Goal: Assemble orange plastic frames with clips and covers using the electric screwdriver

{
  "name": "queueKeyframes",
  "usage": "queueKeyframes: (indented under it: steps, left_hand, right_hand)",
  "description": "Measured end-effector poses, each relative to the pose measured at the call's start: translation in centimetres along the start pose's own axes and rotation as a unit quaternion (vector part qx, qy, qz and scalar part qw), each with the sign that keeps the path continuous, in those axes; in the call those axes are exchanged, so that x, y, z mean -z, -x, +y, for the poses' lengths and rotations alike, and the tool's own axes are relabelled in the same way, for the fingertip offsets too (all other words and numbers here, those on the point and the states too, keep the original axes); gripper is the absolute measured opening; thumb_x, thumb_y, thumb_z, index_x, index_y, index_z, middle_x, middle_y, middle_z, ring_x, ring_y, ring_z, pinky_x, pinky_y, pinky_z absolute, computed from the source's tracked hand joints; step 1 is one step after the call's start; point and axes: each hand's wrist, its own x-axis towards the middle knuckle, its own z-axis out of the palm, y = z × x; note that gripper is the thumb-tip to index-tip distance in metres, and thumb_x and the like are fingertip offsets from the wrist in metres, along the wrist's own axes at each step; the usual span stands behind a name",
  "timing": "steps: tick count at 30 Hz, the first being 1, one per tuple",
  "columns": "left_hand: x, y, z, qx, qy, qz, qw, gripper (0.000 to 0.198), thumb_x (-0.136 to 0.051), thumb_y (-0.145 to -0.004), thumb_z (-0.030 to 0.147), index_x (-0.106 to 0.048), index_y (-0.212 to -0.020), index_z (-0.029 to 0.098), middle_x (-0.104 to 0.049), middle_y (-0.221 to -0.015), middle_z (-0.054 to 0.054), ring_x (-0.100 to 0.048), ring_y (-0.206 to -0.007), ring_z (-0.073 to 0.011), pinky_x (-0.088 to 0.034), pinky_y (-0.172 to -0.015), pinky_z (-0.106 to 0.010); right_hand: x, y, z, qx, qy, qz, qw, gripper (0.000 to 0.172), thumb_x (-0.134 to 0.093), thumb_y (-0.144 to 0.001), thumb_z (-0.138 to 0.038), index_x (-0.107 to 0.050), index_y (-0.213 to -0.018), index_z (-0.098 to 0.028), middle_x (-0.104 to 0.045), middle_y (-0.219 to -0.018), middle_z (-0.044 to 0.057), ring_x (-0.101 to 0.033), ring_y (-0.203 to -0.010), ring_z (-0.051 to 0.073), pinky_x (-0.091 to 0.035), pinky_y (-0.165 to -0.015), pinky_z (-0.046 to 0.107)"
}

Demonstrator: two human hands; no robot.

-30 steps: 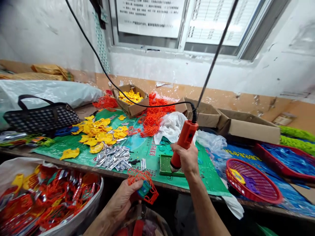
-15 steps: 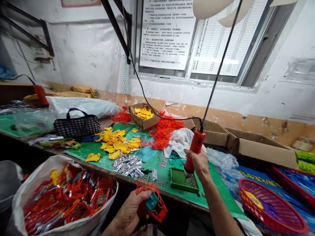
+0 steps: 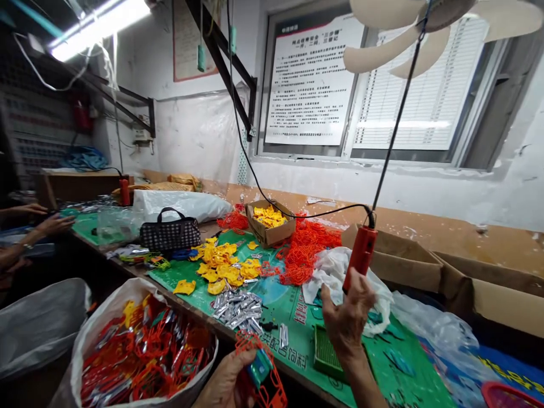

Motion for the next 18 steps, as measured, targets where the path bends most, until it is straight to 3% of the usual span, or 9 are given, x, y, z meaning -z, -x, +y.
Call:
queueKeyframes:
  steps: [2,4,7,9,14,18]
  left_hand:
    - [0.3,-0.3,0.0,0.0,-0.003,0.002,1.0,0.036,-0.083,-0.066,0.039,-0.069,-0.086,0.012,-0.067,-0.062,-0.001,-0.057,-0.044,-0.0113,-0.038,-0.032,-0.018]
    - [0.5,-0.6,0.1,0.003,-0.006,0.005,1.0,0.037,-0.083,-0.067,0.038,-0.07,-0.089,0.012,-0.067,-0.061,-0.001,-0.056,-0.042,-0.0116,-0.038,-0.031,-0.019]
    - [0.7,-1.1,0.6,0.003,0.019,0.02,1.0,0.041,-0.087,-0.061,0.038,-0.071,-0.088,0.012,-0.07,-0.063,-0.002,-0.061,-0.046,-0.0129,-0.044,-0.038,-0.02]
    - [0.9,-1.5,0.9,-0.009,0.045,0.044,0.998,0.046,-0.092,-0.053,0.038,-0.072,-0.085,0.011,-0.073,-0.067,-0.005,-0.067,-0.055,-0.0158,-0.051,-0.051,-0.022]
    - [1.9,-2.4,1.7,-0.027,0.047,0.081,0.995,0.058,-0.094,-0.049,0.04,-0.073,-0.096,0.014,-0.077,-0.078,-0.009,-0.073,-0.075,-0.0247,-0.055,-0.072,-0.03]
    - [3.2,-4.0,2.0,-0.001,0.028,0.074,0.997,0.058,-0.093,-0.047,0.04,-0.074,-0.097,0.016,-0.077,-0.084,-0.01,-0.073,-0.086,-0.0283,-0.053,-0.079,-0.032]
  right_hand:
    - [-2.2,1.1,-0.4,0.054,-0.037,-0.118,0.991,0.046,-0.056,-0.086,-0.041,-0.052,-0.126,-0.018,-0.052,-0.125,0.017,-0.046,-0.122,0.034,-0.036,-0.104,0.055]
    - [-5.2,2.0,-0.6,0.069,-0.066,-0.252,0.963,0.029,-0.052,-0.089,-0.037,-0.06,-0.112,-0.02,-0.061,-0.111,0.013,-0.057,-0.106,0.028,-0.047,-0.094,0.048]
    - [-10.8,2.9,-0.7,0.082,-0.066,-0.391,0.915,0.019,-0.055,-0.09,-0.03,-0.065,-0.1,-0.017,-0.066,-0.095,0.007,-0.064,-0.086,0.02,-0.054,-0.078,0.036]
    - [-14.7,3.4,-1.0,0.088,-0.049,-0.463,0.881,0.02,-0.059,-0.091,-0.031,-0.065,-0.102,-0.015,-0.067,-0.097,0.005,-0.065,-0.085,0.017,-0.055,-0.078,0.036]
    - [-22.6,4.7,-2.1,0.068,0.009,-0.537,0.841,0.033,-0.058,-0.093,-0.034,-0.057,-0.121,-0.017,-0.061,-0.122,0.009,-0.063,-0.103,0.022,-0.055,-0.086,0.043]
    - [-26.2,5.6,-2.7,0.033,0.03,-0.564,0.825,0.033,-0.058,-0.093,-0.034,-0.057,-0.122,-0.018,-0.06,-0.124,0.009,-0.063,-0.105,0.022,-0.054,-0.087,0.043]
